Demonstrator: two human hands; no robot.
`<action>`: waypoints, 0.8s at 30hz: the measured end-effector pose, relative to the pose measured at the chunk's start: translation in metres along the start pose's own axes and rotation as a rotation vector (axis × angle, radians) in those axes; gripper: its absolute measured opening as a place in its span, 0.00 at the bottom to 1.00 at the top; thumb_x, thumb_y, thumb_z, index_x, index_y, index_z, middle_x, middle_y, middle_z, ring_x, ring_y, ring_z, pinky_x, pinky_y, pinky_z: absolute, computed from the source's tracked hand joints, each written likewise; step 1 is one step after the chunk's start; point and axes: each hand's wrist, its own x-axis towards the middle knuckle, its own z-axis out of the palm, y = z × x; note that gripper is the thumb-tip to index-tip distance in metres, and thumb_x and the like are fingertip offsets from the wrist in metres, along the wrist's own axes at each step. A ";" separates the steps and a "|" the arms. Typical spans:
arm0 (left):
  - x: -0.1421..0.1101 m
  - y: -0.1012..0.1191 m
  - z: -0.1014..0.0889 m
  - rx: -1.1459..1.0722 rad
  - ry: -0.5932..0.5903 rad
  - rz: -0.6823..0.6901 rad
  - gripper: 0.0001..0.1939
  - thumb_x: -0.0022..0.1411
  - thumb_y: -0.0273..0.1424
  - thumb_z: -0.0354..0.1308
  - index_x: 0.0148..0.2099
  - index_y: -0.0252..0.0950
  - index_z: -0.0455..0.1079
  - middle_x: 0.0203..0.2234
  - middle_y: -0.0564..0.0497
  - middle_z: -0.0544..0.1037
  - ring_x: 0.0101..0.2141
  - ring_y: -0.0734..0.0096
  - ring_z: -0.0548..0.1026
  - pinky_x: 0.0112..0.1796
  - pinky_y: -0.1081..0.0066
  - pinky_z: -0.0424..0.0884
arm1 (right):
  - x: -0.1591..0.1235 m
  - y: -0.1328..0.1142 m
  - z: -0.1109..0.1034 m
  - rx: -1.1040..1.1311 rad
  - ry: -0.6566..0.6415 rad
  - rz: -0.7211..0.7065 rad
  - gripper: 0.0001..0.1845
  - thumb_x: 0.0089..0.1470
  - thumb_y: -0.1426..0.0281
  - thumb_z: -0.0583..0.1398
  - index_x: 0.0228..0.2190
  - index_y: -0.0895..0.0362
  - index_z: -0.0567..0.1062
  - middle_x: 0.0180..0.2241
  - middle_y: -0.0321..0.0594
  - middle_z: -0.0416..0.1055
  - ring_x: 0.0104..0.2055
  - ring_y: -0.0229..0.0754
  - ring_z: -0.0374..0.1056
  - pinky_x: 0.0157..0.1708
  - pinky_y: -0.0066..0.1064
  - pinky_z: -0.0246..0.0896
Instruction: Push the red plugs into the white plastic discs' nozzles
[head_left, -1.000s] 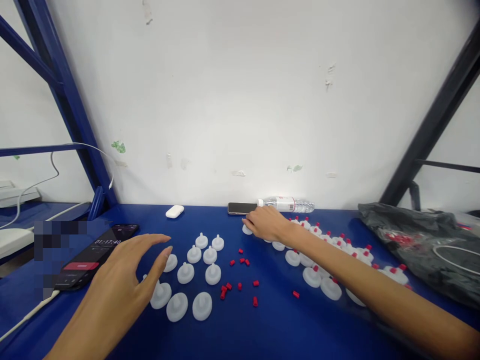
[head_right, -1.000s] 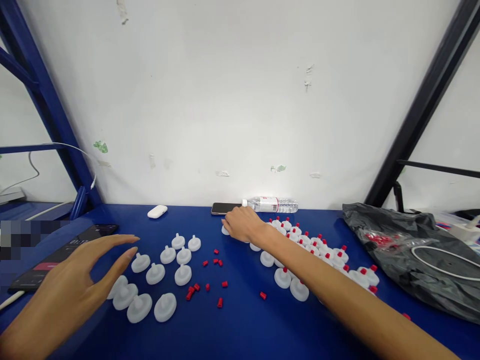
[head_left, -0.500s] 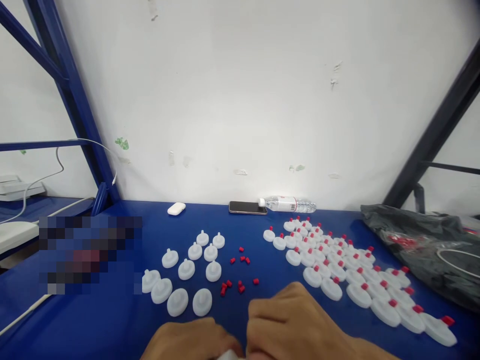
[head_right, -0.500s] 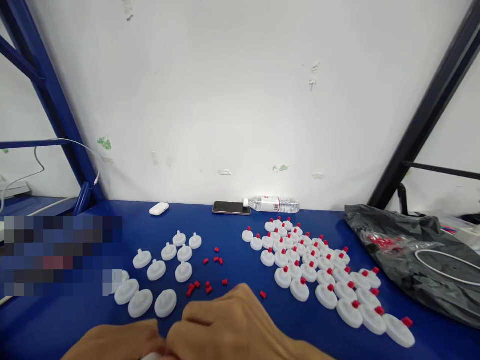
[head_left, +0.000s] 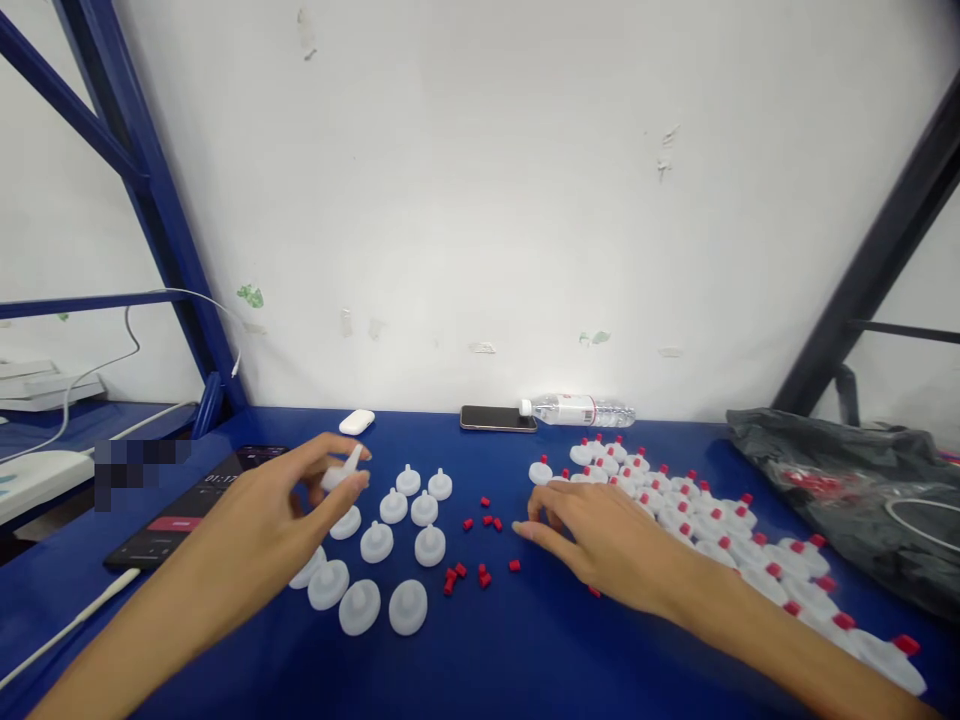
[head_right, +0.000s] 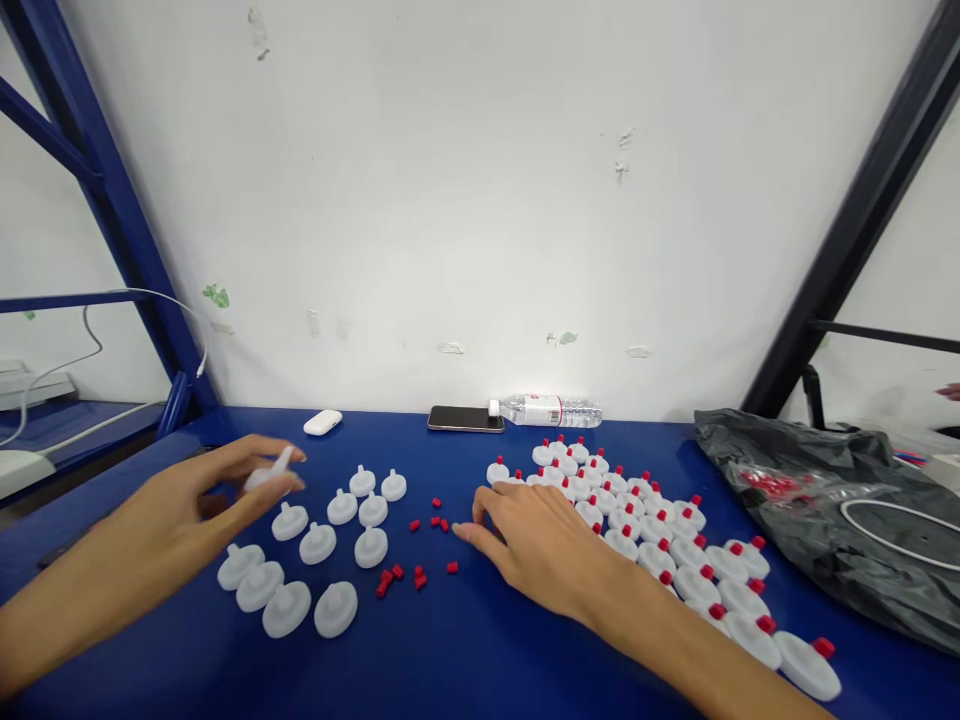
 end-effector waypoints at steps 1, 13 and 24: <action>0.013 0.001 0.003 0.055 -0.087 0.015 0.24 0.64 0.55 0.52 0.50 0.46 0.76 0.31 0.55 0.81 0.20 0.68 0.70 0.22 0.70 0.66 | 0.005 0.001 0.000 -0.076 -0.004 0.001 0.19 0.72 0.58 0.51 0.33 0.54 0.74 0.31 0.36 0.77 0.30 0.43 0.72 0.30 0.33 0.54; 0.089 -0.026 0.036 0.176 -0.313 0.051 0.15 0.70 0.39 0.61 0.52 0.35 0.74 0.49 0.47 0.79 0.45 0.61 0.79 0.46 0.57 0.77 | 0.068 0.042 0.003 -0.465 -0.051 0.054 0.26 0.69 0.62 0.55 0.21 0.60 0.76 0.22 0.48 0.74 0.24 0.46 0.71 0.25 0.33 0.50; 0.011 0.059 0.030 -0.040 -0.220 0.266 0.26 0.63 0.53 0.59 0.57 0.47 0.72 0.46 0.53 0.80 0.39 0.63 0.76 0.41 0.66 0.73 | 0.024 -0.041 -0.035 -0.045 0.196 -0.171 0.27 0.75 0.61 0.44 0.30 0.56 0.72 0.26 0.37 0.73 0.25 0.38 0.63 0.27 0.33 0.43</action>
